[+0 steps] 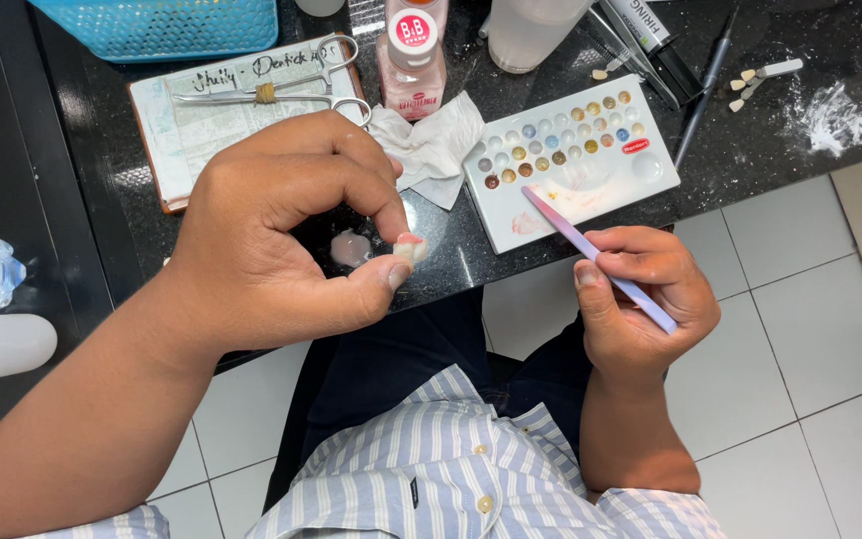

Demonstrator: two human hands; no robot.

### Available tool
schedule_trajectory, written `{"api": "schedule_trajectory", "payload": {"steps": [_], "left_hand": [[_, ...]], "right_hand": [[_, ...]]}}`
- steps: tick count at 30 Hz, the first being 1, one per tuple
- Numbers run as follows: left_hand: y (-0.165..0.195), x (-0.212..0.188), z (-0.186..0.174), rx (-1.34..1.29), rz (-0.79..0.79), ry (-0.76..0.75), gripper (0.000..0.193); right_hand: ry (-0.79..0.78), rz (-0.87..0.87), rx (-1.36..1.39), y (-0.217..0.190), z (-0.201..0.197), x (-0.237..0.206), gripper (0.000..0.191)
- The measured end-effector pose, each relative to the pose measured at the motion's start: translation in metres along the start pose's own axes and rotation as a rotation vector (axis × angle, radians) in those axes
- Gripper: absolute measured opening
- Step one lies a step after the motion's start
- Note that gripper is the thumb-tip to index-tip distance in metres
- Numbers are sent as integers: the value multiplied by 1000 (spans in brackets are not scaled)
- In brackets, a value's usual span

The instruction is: The person places a dental prosthesis into a furnace, then sits at a workbench to paint a small tooth-shaped object. They use a fine brush to apply color from a palette, repeatedly dipping the brush and applying paint to the object's surface.

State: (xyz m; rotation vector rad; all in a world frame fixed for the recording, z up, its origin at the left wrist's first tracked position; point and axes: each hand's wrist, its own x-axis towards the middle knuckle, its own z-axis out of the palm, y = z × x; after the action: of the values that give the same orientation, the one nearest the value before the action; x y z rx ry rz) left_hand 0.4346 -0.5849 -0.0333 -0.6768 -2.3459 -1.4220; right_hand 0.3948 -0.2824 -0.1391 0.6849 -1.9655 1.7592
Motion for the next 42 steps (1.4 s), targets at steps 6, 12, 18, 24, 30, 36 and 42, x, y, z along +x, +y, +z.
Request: {"api": "schedule_trajectory", "payload": {"steps": [6,12,18,24,30,36,42], "left_hand": [[2,3,0,5,8,0,13],[3,3,0,16,-11,-1,13],[3,2,0,21,-18,-2,14],[9,8,1,10,-33,-3,14],[10,9,1,27,-30,-1,15],[3,4,1,-26,-18,-4,14],[3,4,1,-21,-46,7,14]], "right_hand": [[10,-4,23,3,-4,3,16],[-6,-4,24,0,-2,1,15],[133,2,244,4,-21,17,23],[232,3,297,17,-72,36,31],[258,-30,276,19,-82,29,34],[149,-17,287,19,-48,14,31],[113,-186,100,16,-20,3,28]]}}
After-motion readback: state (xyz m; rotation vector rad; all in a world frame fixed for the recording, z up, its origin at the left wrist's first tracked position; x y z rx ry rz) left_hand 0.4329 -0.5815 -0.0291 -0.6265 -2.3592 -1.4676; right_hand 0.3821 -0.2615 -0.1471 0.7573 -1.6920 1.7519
